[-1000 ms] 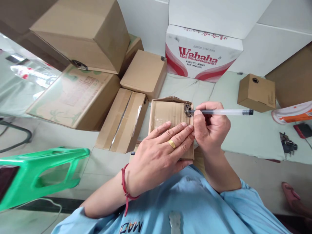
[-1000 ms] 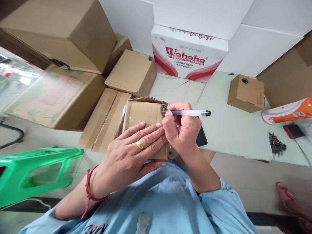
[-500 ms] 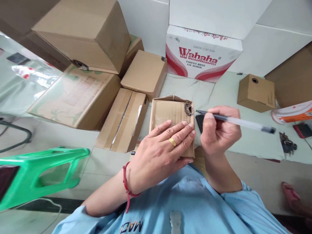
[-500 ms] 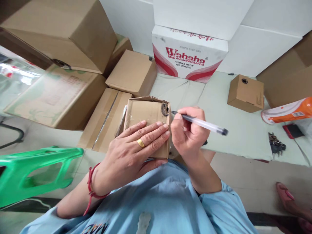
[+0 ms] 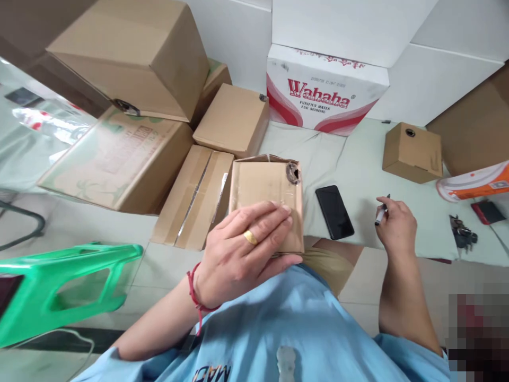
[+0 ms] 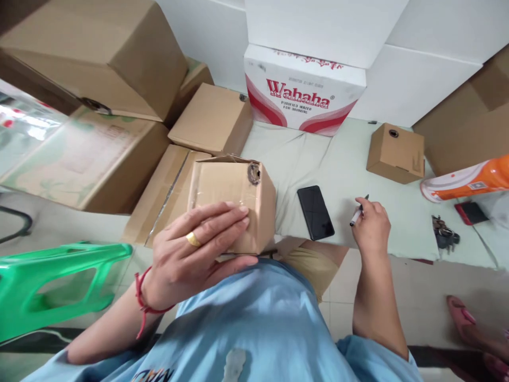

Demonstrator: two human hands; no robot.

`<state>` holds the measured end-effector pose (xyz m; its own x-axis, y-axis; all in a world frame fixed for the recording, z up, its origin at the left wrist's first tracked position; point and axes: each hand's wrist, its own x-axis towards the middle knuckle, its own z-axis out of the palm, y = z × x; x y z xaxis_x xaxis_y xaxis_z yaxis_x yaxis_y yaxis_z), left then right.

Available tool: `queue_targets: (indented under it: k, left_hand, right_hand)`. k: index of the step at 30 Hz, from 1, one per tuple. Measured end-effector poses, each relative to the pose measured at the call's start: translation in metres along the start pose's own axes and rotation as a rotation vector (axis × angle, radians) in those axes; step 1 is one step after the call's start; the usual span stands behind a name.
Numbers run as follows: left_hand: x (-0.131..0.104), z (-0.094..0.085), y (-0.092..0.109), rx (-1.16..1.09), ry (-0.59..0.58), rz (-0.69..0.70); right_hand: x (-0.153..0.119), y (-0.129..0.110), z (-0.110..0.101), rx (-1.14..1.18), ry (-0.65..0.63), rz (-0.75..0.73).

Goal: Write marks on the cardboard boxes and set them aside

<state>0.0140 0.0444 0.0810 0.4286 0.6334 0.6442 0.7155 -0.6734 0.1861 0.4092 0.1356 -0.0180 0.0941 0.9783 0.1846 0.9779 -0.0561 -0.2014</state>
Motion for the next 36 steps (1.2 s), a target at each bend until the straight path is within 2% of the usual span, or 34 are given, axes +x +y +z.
queue_targets:
  k: [3,5,7,10,11,14,16,18,22,31,33,36]
  left_hand:
    - [0.002,-0.003,-0.006,0.05,0.005,-0.01]
    - [0.005,-0.006,-0.01,0.045,-0.051,-0.01]
    - [0.007,-0.008,-0.012,0.02,-0.173,-0.002]
    - [0.007,-0.007,-0.014,0.008,-0.31,-0.005]
    - [0.006,-0.006,-0.014,0.012,-0.309,-0.007]
    - [0.003,0.001,-0.011,0.035,-0.234,-0.018]
    - [0.003,0.007,-0.005,0.049,-0.183,-0.041]
    - [0.004,0.013,0.003,0.048,-0.144,-0.062]
    - [0.01,0.025,0.011,0.018,-0.101,-0.059]
    - [0.013,0.034,0.001,-0.045,-0.035,-0.043]
    - [0.012,0.034,0.001,-0.041,-0.032,-0.042]
    - [0.011,0.034,0.001,-0.029,-0.037,-0.037]
  right_hand:
    - [0.003,0.031,0.017,-0.076,-0.122,0.126]
    - [0.003,0.037,0.025,-0.076,-0.136,0.161]
    - [-0.002,0.031,0.028,-0.056,-0.08,0.158]
    - [-0.021,0.001,0.03,0.007,-0.006,0.088]
    - [-0.031,-0.013,0.031,0.029,-0.024,0.052]
    - [-0.059,-0.054,0.039,0.034,-0.187,-0.047]
    - [-0.07,-0.072,0.046,0.001,-0.238,-0.031]
    - [-0.072,-0.08,0.052,-0.011,-0.237,0.04]
    - [-0.06,-0.08,0.053,0.023,-0.262,0.135]
    - [-0.046,-0.07,0.031,0.232,-0.393,0.253]
    - [-0.045,-0.069,0.024,0.334,-0.356,0.244]
    - [-0.047,-0.077,0.003,0.491,-0.217,0.208]
